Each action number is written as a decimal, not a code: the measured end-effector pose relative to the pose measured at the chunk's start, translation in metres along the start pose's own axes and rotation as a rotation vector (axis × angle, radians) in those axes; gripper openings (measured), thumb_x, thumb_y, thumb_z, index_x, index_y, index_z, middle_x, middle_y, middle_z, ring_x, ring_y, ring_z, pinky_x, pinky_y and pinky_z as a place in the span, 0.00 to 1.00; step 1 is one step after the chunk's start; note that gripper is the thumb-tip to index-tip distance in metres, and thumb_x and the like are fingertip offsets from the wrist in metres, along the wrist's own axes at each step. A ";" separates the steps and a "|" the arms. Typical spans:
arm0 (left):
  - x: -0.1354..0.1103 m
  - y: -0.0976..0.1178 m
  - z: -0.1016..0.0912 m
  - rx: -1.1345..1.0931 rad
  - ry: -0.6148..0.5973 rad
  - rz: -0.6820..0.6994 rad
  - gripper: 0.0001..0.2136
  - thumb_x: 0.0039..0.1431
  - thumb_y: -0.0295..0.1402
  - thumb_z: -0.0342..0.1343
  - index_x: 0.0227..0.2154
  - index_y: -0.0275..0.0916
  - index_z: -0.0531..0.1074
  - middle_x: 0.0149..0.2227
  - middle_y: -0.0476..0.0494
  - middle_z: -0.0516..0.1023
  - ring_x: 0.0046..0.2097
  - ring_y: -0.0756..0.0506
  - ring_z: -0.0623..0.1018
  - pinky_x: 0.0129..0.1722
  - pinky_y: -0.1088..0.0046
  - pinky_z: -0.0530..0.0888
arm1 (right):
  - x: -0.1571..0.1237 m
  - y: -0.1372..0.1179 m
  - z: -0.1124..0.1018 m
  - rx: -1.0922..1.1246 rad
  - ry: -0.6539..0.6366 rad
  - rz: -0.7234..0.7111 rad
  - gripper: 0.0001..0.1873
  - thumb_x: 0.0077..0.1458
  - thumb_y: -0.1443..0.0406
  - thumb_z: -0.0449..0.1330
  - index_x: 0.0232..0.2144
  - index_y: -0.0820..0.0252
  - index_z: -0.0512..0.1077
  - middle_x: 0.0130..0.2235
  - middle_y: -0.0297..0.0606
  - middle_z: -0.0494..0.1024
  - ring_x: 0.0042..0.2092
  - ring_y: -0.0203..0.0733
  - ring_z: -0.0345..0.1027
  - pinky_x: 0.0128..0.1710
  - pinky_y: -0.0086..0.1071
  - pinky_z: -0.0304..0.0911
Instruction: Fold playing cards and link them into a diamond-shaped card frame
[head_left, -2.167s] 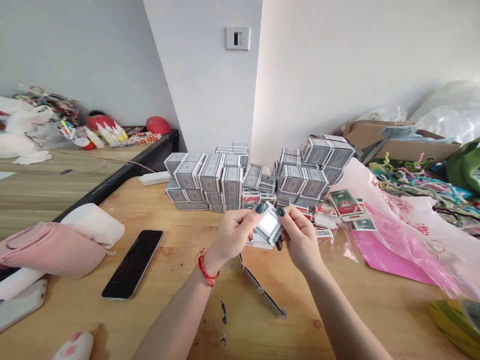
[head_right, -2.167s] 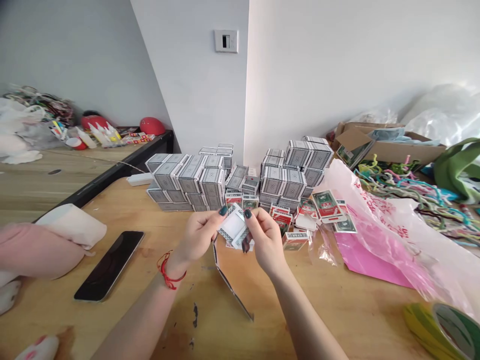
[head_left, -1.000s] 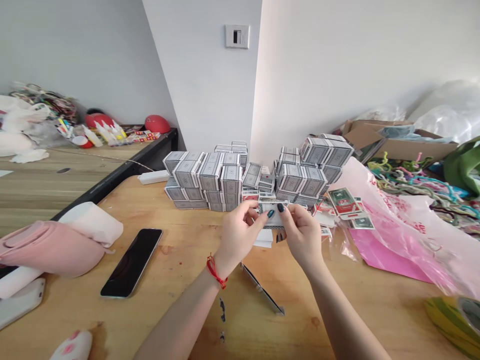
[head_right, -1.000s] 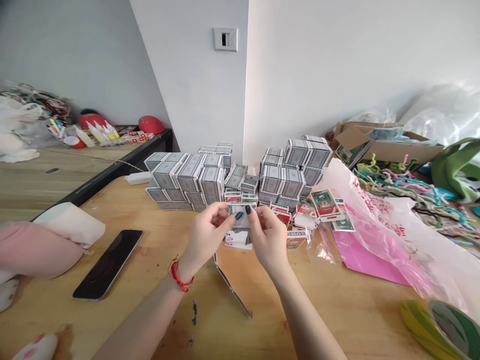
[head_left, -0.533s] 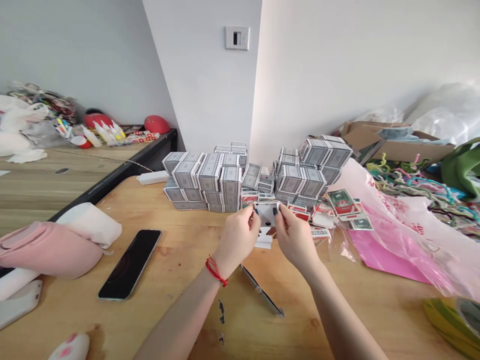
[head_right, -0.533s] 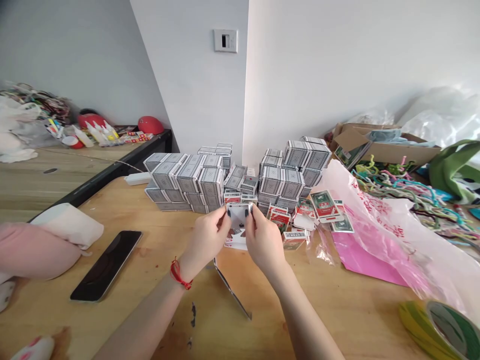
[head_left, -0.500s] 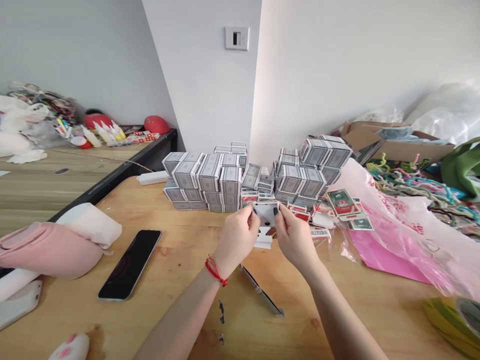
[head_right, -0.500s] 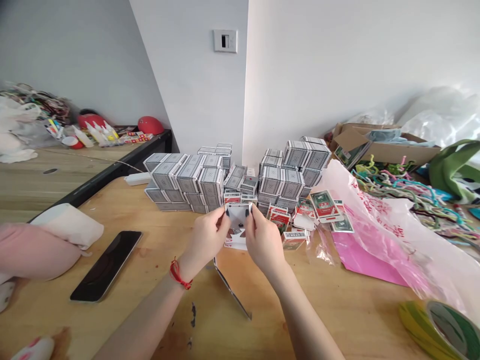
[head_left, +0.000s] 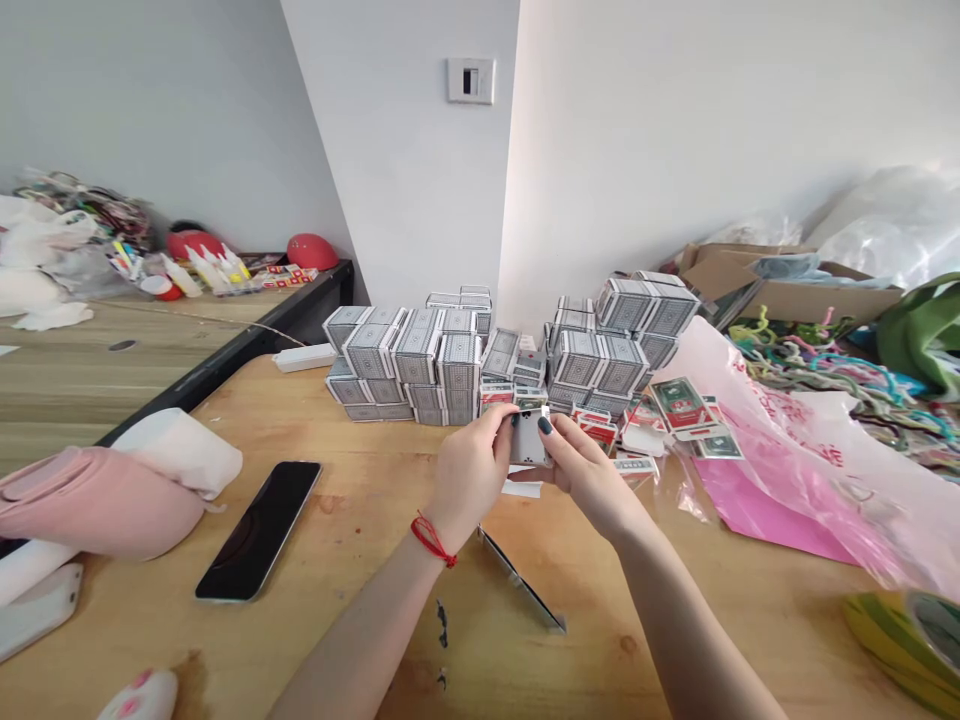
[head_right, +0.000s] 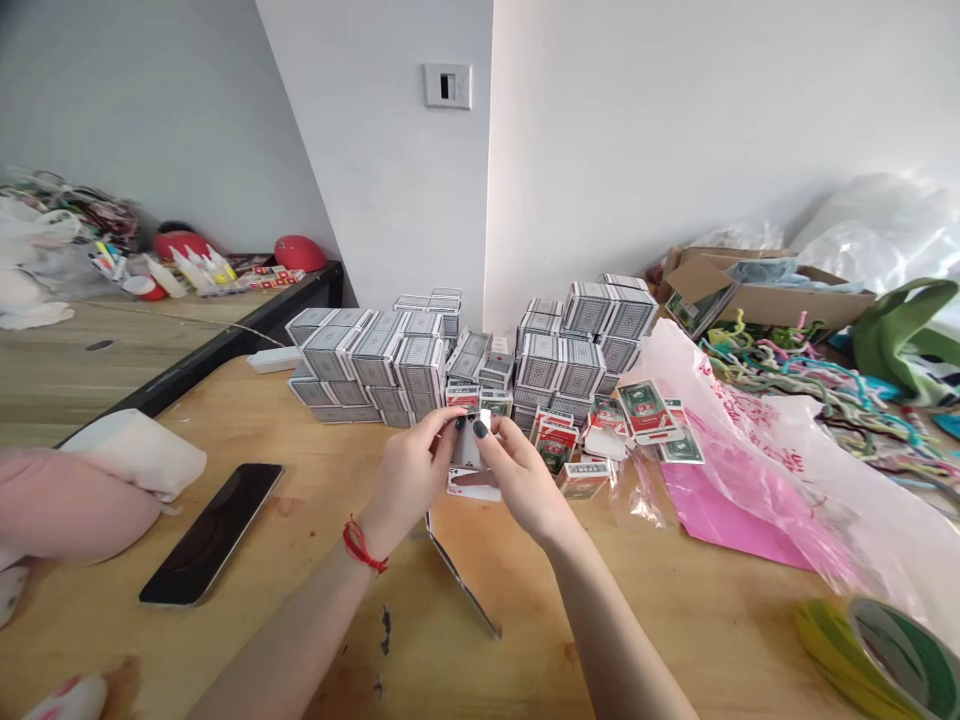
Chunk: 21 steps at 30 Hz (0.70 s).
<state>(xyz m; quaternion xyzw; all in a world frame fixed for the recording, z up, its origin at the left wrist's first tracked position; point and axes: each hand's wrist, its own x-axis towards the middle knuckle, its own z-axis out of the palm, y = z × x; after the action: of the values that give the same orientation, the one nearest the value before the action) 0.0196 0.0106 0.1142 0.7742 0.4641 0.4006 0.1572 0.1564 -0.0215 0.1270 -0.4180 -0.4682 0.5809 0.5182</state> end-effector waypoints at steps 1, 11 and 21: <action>0.000 0.000 0.000 -0.008 0.011 0.021 0.11 0.60 0.31 0.44 0.43 0.44 0.67 0.36 0.48 0.76 0.35 0.49 0.76 0.32 0.74 0.71 | 0.001 0.001 0.000 0.077 -0.022 0.019 0.13 0.52 0.54 0.54 0.35 0.54 0.67 0.27 0.31 0.67 0.30 0.36 0.64 0.33 0.34 0.67; 0.004 -0.001 0.001 -0.035 0.167 0.204 0.11 0.56 0.27 0.47 0.40 0.39 0.70 0.47 0.41 0.70 0.46 0.46 0.72 0.47 0.64 0.71 | 0.003 0.000 0.000 0.208 0.039 0.029 0.11 0.49 0.58 0.59 0.33 0.58 0.68 0.34 0.34 0.69 0.38 0.38 0.66 0.37 0.36 0.68; 0.010 -0.015 -0.006 0.073 0.206 0.043 0.04 0.50 0.26 0.51 0.31 0.37 0.68 0.30 0.46 0.73 0.31 0.50 0.74 0.32 0.74 0.72 | 0.005 0.003 -0.006 0.130 0.277 -0.001 0.18 0.47 0.55 0.59 0.40 0.54 0.65 0.32 0.33 0.69 0.32 0.37 0.68 0.31 0.35 0.71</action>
<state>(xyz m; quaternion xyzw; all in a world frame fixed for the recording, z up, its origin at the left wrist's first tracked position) 0.0085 0.0256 0.1136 0.7441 0.4751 0.4642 0.0719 0.1610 -0.0155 0.1231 -0.4593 -0.3540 0.5465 0.6042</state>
